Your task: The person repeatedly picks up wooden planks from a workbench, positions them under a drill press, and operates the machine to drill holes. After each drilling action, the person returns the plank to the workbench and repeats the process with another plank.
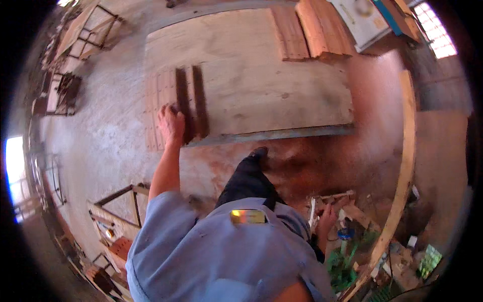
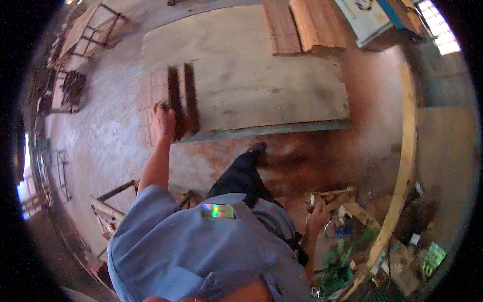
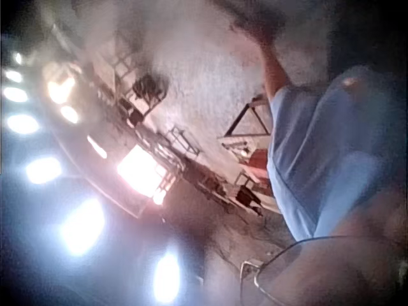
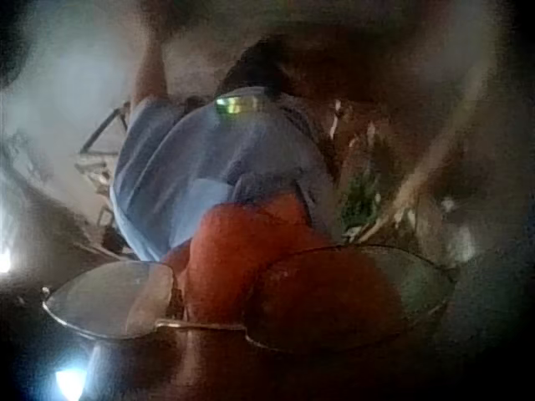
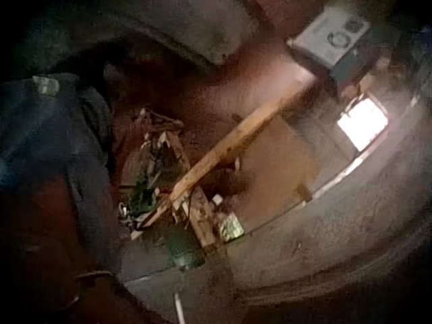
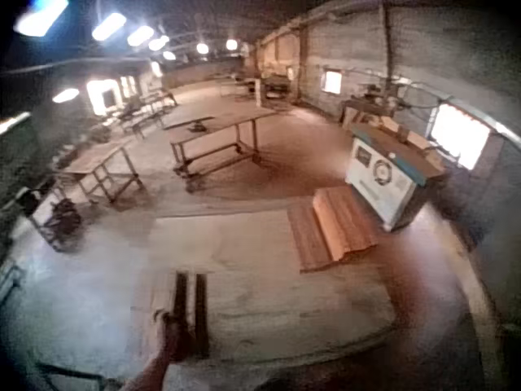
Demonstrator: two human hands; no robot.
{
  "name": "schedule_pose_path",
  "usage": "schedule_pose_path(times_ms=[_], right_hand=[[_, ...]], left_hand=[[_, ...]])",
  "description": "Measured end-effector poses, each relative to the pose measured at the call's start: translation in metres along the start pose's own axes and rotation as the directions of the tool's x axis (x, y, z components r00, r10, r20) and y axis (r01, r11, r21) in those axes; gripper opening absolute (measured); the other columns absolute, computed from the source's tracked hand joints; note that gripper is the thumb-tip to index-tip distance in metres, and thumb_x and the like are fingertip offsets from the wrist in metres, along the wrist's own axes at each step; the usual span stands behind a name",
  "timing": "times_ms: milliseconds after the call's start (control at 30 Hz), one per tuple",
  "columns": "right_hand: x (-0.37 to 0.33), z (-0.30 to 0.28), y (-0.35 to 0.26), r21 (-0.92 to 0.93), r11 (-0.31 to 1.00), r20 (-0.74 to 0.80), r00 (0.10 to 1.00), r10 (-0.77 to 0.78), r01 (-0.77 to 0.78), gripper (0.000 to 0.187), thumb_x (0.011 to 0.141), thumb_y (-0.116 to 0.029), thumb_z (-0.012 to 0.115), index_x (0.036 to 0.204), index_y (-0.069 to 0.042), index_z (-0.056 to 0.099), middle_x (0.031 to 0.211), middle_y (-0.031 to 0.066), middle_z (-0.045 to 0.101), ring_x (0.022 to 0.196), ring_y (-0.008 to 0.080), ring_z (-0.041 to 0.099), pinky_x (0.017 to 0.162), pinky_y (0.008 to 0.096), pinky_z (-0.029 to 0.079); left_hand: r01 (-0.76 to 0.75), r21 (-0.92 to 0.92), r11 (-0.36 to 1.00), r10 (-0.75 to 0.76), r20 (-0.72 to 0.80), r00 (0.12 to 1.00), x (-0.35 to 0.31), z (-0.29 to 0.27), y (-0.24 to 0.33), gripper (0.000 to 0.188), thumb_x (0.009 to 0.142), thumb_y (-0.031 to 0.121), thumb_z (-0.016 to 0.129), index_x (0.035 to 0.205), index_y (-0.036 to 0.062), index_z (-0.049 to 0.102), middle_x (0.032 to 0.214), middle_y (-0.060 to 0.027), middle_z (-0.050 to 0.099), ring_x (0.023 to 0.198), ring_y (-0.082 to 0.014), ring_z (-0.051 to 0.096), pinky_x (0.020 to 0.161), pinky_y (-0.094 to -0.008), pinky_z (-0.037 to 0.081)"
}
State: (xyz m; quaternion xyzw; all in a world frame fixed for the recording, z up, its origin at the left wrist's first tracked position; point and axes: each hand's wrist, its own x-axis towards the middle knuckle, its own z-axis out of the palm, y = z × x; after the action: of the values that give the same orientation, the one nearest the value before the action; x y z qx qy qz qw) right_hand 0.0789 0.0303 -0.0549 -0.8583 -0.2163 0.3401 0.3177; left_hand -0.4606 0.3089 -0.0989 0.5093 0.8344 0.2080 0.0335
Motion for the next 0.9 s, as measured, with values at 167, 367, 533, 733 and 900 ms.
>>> schedule_pose_path(times_ms=[167, 367, 533, 733, 900], right_hand=[[0.042, 0.007, 0.012, -0.240, 0.937, 0.086, 0.966, -0.242, 0.256, 0.022, 0.091, -0.018, 0.051, 0.090, 0.003, 0.056, 0.074, 0.0096, 0.060, 0.066, 0.0181, 0.056, 0.060, 0.0318, 0.046], [0.043, 0.022, 0.006, 0.038, 0.997, -0.007, 0.998, -0.060, 0.061, 0.026, 0.096, -0.021, 0.047, 0.083, 0.001, 0.056, 0.071, 0.0064, 0.058, 0.060, 0.0134, 0.055, 0.056, 0.0277, 0.048], [0.009, 0.023, -0.004, 0.190, 0.977, 0.079, 0.993, 0.083, -0.097, 0.018, 0.095, -0.016, 0.048, 0.090, 0.001, 0.053, 0.078, 0.0081, 0.058, 0.063, 0.0133, 0.053, 0.056, 0.0276, 0.047], [-0.040, 0.003, 0.007, 0.191, 0.937, -0.031, 0.952, 0.304, -0.293, 0.023, 0.094, -0.019, 0.049, 0.087, 0.002, 0.055, 0.075, 0.0103, 0.060, 0.061, 0.0173, 0.059, 0.053, 0.0290, 0.047], [-0.053, 0.005, 0.006, 0.148, 0.918, -0.093, 0.919, 0.383, -0.368, 0.028, 0.090, -0.020, 0.050, 0.079, 0.004, 0.059, 0.070, 0.0095, 0.061, 0.062, 0.0175, 0.058, 0.057, 0.0319, 0.047]], left_hand=[[0.007, 0.147, 0.989, -0.010, 0.019, 1.000, 0.001, -0.001, 0.006, 0.040, 0.080, 0.017, 0.058, 0.117, 0.0005, 0.054, 0.128, -0.0180, 0.048, 0.120, -0.0362, 0.043, 0.101, -0.0424, 0.035], [-0.246, -0.074, 0.966, 0.253, 0.108, 0.961, 0.033, 0.050, 0.113, 0.045, 0.083, 0.025, 0.062, 0.121, 0.0019, 0.053, 0.124, -0.0174, 0.053, 0.115, -0.0343, 0.049, 0.097, -0.0418, 0.039], [-0.007, -0.415, 0.910, 0.235, 0.502, 0.832, 0.070, 0.148, 0.254, 0.064, 0.084, 0.039, 0.063, 0.131, 0.0004, 0.043, 0.122, -0.0215, 0.055, 0.114, -0.0339, 0.053, 0.094, -0.0404, 0.043], [-0.087, -0.322, 0.943, 0.246, 0.498, 0.832, 0.093, 0.202, 0.345, 0.071, 0.080, 0.047, 0.062, 0.137, 0.0140, 0.036, 0.118, -0.0203, 0.056, 0.110, -0.0350, 0.055, 0.089, -0.0443, 0.046], [-0.185, -0.273, 0.944, 0.305, 0.509, 0.805, 0.107, 0.223, 0.337, 0.065, 0.081, 0.048, 0.059, 0.137, 0.0212, 0.037, 0.111, -0.0188, 0.058, 0.103, -0.0353, 0.059, 0.083, -0.0459, 0.049]])
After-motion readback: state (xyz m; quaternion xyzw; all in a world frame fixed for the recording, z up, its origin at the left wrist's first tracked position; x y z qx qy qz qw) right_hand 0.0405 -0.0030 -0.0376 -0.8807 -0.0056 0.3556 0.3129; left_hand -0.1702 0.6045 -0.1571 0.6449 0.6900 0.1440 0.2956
